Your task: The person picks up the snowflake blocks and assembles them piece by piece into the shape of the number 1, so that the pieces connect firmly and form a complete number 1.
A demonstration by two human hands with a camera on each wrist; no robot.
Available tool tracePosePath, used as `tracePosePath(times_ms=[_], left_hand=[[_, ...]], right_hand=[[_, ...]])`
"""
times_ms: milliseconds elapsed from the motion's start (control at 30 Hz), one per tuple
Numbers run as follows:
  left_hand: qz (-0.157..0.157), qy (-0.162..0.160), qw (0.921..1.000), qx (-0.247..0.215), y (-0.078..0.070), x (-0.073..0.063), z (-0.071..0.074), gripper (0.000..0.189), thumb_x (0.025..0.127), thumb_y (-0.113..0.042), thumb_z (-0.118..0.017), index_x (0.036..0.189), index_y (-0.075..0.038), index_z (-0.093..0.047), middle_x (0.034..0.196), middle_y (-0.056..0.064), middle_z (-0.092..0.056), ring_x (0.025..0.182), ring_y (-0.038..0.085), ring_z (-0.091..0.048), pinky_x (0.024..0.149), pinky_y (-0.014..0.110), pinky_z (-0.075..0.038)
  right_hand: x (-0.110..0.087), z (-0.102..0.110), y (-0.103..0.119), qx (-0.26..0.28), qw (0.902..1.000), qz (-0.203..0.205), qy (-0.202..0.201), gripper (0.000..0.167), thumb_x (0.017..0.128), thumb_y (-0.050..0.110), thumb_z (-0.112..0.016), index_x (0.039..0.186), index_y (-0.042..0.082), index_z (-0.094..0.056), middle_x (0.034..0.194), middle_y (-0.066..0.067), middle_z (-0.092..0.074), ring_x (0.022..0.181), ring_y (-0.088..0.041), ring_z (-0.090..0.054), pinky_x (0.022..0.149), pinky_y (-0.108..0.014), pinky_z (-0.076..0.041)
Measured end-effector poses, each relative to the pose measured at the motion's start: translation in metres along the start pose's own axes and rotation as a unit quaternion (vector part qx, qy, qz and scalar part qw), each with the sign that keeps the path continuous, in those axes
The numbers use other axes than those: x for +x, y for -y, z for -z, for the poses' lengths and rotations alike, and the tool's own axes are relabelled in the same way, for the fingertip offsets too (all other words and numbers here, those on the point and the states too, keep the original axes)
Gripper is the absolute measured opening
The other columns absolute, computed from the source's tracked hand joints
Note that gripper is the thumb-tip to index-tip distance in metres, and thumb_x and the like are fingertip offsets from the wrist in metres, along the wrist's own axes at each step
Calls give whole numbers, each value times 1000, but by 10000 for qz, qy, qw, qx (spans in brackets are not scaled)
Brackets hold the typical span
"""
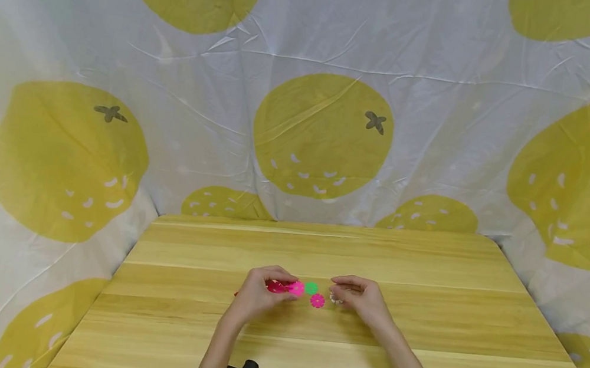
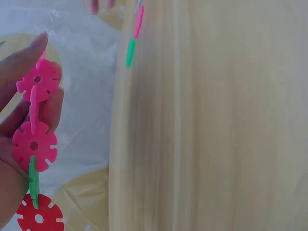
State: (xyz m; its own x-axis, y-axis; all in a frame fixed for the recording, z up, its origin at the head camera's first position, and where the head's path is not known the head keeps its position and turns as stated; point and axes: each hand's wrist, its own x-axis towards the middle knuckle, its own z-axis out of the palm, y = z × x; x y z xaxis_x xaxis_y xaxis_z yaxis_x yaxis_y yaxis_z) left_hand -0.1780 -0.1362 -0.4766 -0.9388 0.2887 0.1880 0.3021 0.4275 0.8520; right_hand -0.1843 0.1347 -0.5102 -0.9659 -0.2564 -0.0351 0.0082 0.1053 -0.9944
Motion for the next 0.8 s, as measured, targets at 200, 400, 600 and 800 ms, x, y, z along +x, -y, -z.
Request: tracePosePath(times_ms=[200, 400, 600, 800], left_hand=[[-51, 17, 10000, 78, 3, -1, 7, 25, 82, -18, -90, 106, -18, -82, 100, -5, -76, 95, 15, -69, 78, 22, -57], [-160, 173, 9997, 0, 3, -1, 5, 25, 84, -19, -88, 108, -14, -82, 102, -1, -76, 94, 14, -68, 77, 22, -57], [-4, 285, 9996, -81, 3, -1, 3, 26, 85, -15, -87, 110, -12, -82, 103, -2, -75, 95, 15, -66, 76, 20, -55], [-5, 309, 9993, -188, 3, -1, 3, 25, 85, -15, -86, 110, -11, -82, 103, 0, -75, 97, 16, -66, 78, 21, -56]], right_hand=[[7, -4, -3, -403, 9977, -57, 548, 38, 93, 5, -74, 128, -10, -67, 101, -24, -72, 81, -21, -73, 67, -33, -63], [12, -15, -8, -695, 9963, -71, 508, 31, 89, 5, -79, 117, -7, -74, 83, -15, -74, 67, -18, -73, 58, -28, -60], [14, -20, -10, -962, 9945, 37, 419, 29, 84, 4, -84, 110, -6, -77, 71, -7, -70, 55, -11, -62, 50, -21, -52], [16, -25, -8, -1352, 9899, 227, 356, 27, 79, 3, -87, 104, -4, -78, 63, -5, -65, 47, -8, -58, 46, -22, -51]])
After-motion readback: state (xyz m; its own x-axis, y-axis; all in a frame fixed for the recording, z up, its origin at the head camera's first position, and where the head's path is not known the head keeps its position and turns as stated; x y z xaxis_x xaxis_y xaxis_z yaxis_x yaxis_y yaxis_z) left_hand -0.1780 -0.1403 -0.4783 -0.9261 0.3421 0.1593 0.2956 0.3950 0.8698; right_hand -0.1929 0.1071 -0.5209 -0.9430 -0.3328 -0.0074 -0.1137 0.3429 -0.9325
